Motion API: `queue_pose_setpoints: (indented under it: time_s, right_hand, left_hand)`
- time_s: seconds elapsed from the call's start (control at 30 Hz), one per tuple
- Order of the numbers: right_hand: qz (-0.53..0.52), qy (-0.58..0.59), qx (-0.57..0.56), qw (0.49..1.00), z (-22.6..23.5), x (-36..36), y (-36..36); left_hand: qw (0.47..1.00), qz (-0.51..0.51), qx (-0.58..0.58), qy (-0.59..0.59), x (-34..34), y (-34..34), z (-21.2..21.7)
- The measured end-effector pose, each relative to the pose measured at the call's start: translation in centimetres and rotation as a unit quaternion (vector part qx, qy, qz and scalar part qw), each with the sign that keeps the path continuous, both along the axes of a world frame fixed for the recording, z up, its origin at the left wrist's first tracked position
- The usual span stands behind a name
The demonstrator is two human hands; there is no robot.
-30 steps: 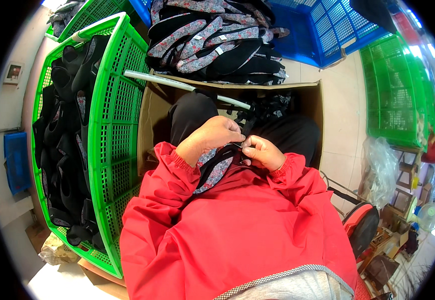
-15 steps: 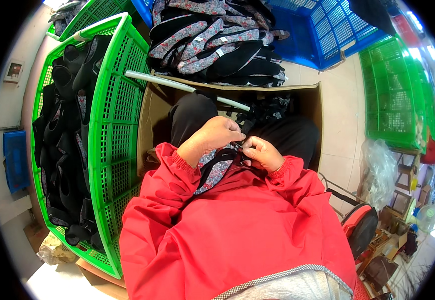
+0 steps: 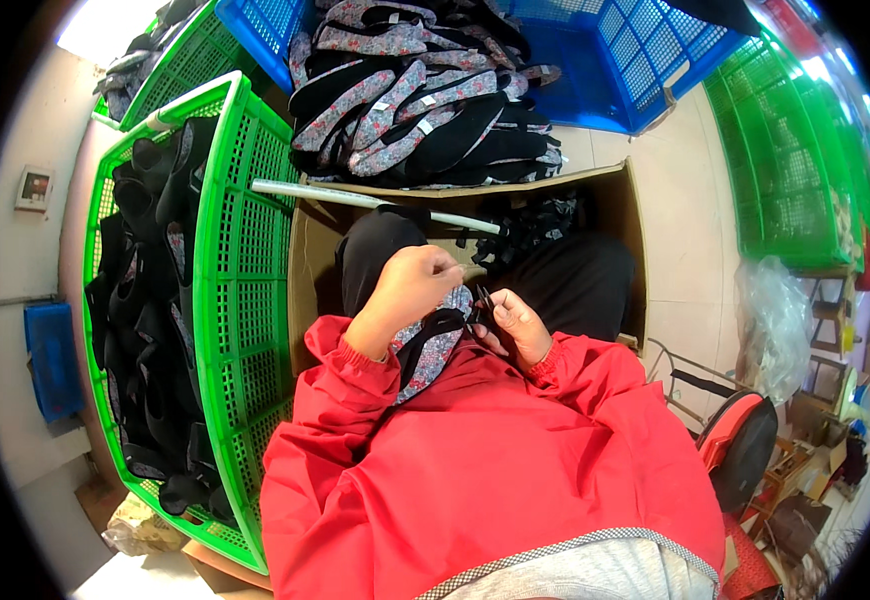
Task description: The person sits on the floor in a workshop and uses a small blade to trim loose threads and fabric from the edges of black slip-on shoes. They pick up shoes from a blue crate, perform the trimming, and place the finished items into a green crate.
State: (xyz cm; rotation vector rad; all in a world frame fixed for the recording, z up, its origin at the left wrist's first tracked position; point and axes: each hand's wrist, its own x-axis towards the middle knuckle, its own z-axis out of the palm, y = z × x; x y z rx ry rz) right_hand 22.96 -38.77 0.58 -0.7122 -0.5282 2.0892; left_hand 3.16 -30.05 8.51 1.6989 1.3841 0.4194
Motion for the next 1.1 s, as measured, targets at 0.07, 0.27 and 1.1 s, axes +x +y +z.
queue_pose_setpoints:
  time_s: [0.07, 0.27, 1.1]
  right_hand:
    - [-0.007, 0.023, 0.031, 0.999, 0.0, -0.4, 0.1]
    - [-0.015, 0.023, 0.005, 1.0, -0.3, -1.0, 0.1]
    - [-0.031, 0.016, 0.052, 0.998, 1.0, -1.9, 1.0]
  left_hand:
    - [0.999, -0.003, -0.04, -0.006, -1.1, 0.0, 1.3]
    - [0.964, -0.204, 0.094, -0.14, -2.3, -1.0, 3.8]
    - [0.955, -0.077, 0.283, -0.032, -1.5, -3.6, 1.2]
